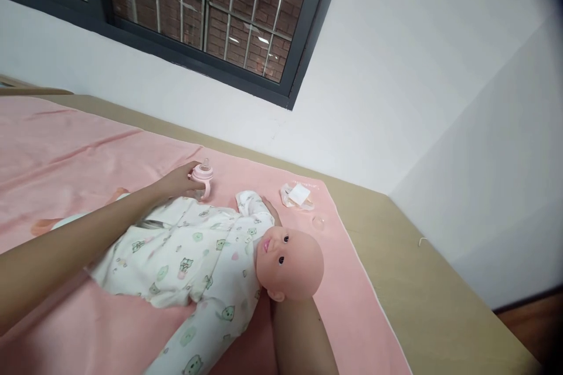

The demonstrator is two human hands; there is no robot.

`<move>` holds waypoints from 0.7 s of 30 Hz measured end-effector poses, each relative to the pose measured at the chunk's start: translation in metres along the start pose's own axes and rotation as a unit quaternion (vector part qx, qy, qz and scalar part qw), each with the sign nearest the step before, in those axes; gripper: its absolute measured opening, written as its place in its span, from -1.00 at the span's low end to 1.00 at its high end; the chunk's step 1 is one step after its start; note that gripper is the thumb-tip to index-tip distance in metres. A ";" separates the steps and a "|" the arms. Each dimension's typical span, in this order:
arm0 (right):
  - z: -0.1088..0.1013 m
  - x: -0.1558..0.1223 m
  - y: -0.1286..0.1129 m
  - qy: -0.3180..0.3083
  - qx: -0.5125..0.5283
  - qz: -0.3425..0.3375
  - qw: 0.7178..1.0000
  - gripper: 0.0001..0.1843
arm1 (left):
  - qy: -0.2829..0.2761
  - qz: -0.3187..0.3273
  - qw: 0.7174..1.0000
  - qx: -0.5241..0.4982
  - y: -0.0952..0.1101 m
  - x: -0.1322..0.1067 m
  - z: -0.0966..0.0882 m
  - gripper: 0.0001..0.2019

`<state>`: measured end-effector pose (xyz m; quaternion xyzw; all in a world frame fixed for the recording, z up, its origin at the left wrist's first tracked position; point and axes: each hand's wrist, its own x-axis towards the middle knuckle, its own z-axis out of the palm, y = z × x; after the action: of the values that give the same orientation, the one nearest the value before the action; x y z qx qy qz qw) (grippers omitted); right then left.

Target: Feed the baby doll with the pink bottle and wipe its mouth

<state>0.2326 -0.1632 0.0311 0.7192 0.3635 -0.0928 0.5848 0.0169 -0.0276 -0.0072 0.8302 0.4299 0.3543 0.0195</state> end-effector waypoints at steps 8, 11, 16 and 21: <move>-0.006 0.010 -0.003 -0.075 -0.033 0.010 0.997 -0.59 | 0.036 -0.077 0.962 -0.261 0.062 0.007 -0.045 -0.47; -0.006 0.006 -0.001 0.031 0.071 -0.004 0.997 -0.69 | 0.113 -0.123 0.936 -0.311 0.092 -0.002 -0.058 -0.45; -0.006 0.000 0.005 0.121 0.142 -0.067 0.980 -0.75 | 0.094 -0.110 0.943 -0.300 0.116 -0.017 -0.066 -0.45; -0.007 -0.005 0.013 -0.051 0.048 -0.034 0.997 -0.59 | 0.010 0.024 0.991 -0.131 0.125 -0.036 -0.064 -0.27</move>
<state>0.2353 -0.1591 0.0459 0.7284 0.3527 -0.1664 0.5634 0.0523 -0.1498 0.0626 0.8271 0.3596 0.4163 0.1152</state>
